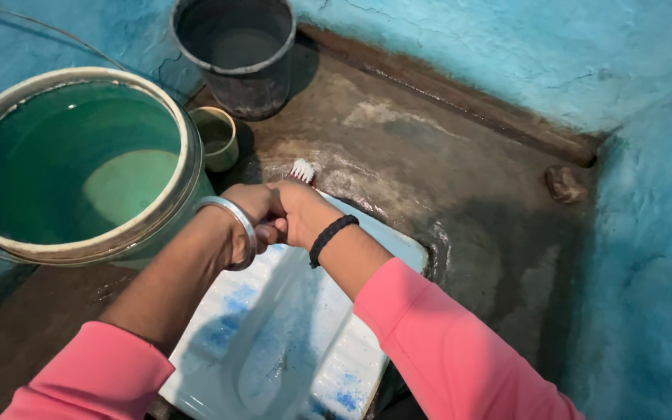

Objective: The person scrubs a squat toilet with a red long-handled brush, repeatedly brushing the basin and surrounding floor area. Water is visible in a nearby bucket, and the person occasionally dips the brush into the toilet bowl.

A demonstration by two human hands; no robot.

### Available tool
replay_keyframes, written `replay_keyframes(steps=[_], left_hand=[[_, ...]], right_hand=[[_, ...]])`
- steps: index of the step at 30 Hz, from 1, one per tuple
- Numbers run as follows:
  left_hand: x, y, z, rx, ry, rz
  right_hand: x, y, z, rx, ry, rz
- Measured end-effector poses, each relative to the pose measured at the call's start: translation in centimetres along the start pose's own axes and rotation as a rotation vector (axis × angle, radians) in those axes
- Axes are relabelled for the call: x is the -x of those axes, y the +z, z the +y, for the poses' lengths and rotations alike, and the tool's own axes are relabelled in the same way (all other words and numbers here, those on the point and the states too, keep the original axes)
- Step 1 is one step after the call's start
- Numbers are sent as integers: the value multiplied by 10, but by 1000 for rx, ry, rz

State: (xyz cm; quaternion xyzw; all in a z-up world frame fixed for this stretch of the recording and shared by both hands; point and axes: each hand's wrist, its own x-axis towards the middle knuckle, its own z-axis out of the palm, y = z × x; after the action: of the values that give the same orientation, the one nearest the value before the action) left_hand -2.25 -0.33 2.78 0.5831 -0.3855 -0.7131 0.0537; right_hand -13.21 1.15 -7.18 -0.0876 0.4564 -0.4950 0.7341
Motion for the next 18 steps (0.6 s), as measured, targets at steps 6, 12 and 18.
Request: replay_keyframes(steps=[6,12,18], left_hand=[[5,1,-3,-7,-3,-30],[13,-3,-31,-48,8,-38],[-19,-9,-72,-131,-5,-216]], right_hand=[[-11,-8,5,-45,29,-4],[-8,-15,34,60,41,123],[3,-30,50,193,28,79]])
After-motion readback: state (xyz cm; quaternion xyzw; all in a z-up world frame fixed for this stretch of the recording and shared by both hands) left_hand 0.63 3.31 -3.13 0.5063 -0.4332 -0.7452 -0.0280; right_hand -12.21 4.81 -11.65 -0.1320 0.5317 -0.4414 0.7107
